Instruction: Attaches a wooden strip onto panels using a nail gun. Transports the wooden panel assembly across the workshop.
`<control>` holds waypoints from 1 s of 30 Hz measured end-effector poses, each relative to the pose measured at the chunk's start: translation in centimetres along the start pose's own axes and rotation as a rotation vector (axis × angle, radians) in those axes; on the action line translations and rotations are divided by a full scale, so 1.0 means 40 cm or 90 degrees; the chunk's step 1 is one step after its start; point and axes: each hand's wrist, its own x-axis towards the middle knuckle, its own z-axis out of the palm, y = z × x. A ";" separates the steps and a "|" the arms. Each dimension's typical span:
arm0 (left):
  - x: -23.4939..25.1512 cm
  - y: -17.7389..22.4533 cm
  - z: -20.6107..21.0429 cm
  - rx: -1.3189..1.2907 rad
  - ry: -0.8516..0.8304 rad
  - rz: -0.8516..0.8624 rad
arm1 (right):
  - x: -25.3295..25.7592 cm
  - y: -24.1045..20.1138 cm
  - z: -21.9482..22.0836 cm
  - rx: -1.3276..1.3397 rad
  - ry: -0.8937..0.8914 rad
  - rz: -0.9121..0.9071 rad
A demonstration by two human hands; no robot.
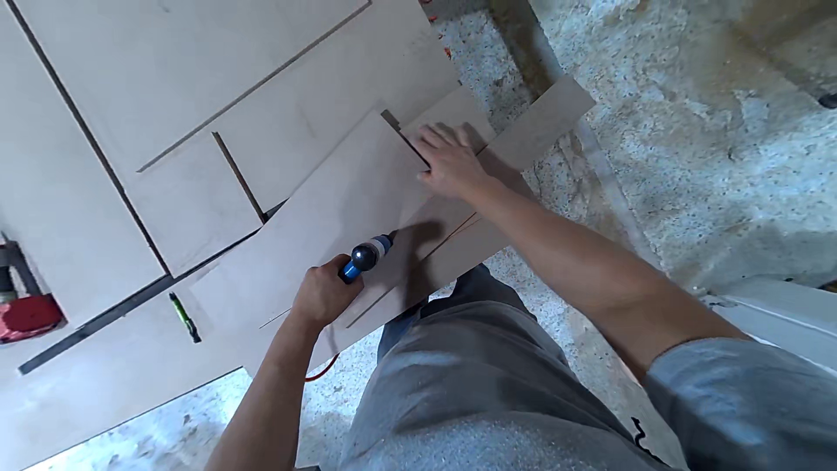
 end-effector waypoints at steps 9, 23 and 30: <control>0.053 0.163 -0.007 -0.012 0.005 -0.023 | -0.194 0.318 -0.130 0.148 0.279 0.343; 0.122 0.317 -0.021 -0.014 0.013 -0.012 | -0.232 0.375 -0.093 0.548 0.355 0.587; 0.102 0.307 -0.035 -0.071 0.016 -0.037 | -0.291 0.352 -0.066 0.222 0.349 0.432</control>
